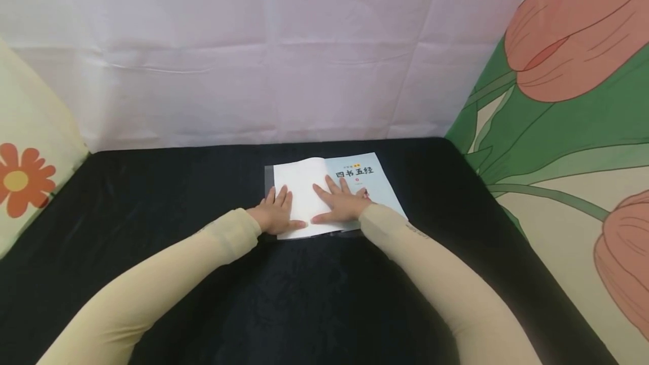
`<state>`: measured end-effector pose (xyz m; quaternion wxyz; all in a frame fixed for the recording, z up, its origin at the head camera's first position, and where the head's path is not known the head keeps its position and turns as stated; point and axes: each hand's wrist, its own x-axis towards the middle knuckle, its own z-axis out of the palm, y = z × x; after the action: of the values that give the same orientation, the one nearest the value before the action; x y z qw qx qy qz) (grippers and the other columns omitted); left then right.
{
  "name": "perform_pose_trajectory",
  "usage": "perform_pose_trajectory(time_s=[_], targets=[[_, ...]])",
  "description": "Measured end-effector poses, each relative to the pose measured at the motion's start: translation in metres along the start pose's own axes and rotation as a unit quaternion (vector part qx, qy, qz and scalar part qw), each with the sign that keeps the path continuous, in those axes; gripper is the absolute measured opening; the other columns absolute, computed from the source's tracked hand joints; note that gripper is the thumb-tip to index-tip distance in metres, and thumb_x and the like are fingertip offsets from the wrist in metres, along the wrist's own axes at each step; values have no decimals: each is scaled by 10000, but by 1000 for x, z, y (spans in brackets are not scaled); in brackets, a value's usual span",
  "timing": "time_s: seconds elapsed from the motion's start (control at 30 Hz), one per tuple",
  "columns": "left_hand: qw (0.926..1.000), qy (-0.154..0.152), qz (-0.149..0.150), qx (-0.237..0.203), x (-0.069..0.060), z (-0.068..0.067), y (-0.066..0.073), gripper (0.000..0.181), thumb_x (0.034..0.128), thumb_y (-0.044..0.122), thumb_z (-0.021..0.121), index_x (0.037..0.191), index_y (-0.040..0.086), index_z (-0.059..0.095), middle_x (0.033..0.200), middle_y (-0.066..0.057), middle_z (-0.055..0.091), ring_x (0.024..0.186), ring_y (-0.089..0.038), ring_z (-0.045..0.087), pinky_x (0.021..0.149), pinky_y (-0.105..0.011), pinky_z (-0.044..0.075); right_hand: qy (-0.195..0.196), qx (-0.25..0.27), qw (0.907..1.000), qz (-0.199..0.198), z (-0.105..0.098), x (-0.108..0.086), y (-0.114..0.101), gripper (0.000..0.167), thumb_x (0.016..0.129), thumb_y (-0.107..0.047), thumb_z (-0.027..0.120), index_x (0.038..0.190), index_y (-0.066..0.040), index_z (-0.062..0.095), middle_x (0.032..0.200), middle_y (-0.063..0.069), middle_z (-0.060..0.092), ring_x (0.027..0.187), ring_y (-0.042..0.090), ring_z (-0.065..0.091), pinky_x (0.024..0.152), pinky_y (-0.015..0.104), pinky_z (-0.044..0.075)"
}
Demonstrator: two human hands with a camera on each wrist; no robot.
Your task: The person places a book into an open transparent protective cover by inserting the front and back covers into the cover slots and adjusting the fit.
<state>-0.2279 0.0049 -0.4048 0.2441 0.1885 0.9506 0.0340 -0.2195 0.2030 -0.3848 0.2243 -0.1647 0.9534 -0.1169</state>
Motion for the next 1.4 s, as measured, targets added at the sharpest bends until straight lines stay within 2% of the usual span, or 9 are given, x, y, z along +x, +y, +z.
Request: perform_pose_trajectory(time_s=[0.23,0.4,0.57,0.63,0.8,0.87,1.07,1.2,1.4], targets=[[10000,-34,-30,32,-8,-5,4,923,944,638,428,1556,31,98,1626,-116,-27,1473,-344,-29,1165,-452,136,6,-4,10000,34,-2,0,-1,906,910,-619,527,1577,-190,88,1604,157,-125,1409,497,-135,929,822,-37],[10000,-35,-22,-50,-18,-11,8,904,953,617,436,1553,23,113,1627,-121,-5,1474,-342,-15,1165,-444,144,-101,251,9996,-65,-8,1,5,806,965,-543,483,1576,-183,100,1614,140,-83,1427,467,-111,978,789,-25],[10000,67,16,-60,-21,-11,10,897,953,609,448,1550,17,135,1626,-125,20,1475,-339,8,1163,-437,156,9,112,9994,-337,-17,2,11,793,965,-448,555,1562,-102,165,1613,161,50,1457,405,47,1112,631,74],[9999,112,24,-46,-15,-7,9,906,947,615,456,1549,17,139,1626,-127,21,1474,-344,4,1162,-447,155,103,47,9993,-367,-17,2,12,829,944,-458,590,1557,-80,179,1608,172,85,1458,392,86,1127,595,102],[9999,111,51,-4,-12,-4,8,916,943,627,451,1552,23,129,1626,-128,9,1473,-350,-13,1163,-451,145,76,34,9999,-80,-10,1,17,862,938,-522,559,1569,-124,127,1609,188,-13,1448,435,-22,1050,724,43],[9999,66,79,20,-18,-8,11,912,947,626,439,1553,25,120,1625,-127,4,1474,-345,-14,1165,-439,144,65,-36,10000,-4,-7,0,19,853,945,-532,538,1572,-143,110,1604,197,-49,1439,453,-58,1015,760,20],[10000,-8,39,-5,-23,-12,10,912,948,627,433,1556,32,105,1627,-116,-7,1476,-333,-17,1168,-429,137,138,41,9999,-76,-5,0,20,843,944,-531,541,1572,-160,120,1607,188,-33,1434,466,-66,991,780,-3],[9999,-120,-30,9,-16,-8,7,922,947,633,428,1558,36,83,1627,-111,-39,1472,-338,-50,1169,-438,124,85,26,9999,-78,-5,1,17,839,944,-529,542,1573,-170,118,1613,167,-29,1437,462,-61,984,787,3],[9999,-102,-90,8,12,5,-3,997,903,695,433,1561,52,49,1621,-104,-84,1464,-357,-82,1165,-474,111,49,-93,9999,-49,-9,3,10,828,947,-530,537,1573,-173,128,1617,154,-18,1439,461,-45,971,800,28]])
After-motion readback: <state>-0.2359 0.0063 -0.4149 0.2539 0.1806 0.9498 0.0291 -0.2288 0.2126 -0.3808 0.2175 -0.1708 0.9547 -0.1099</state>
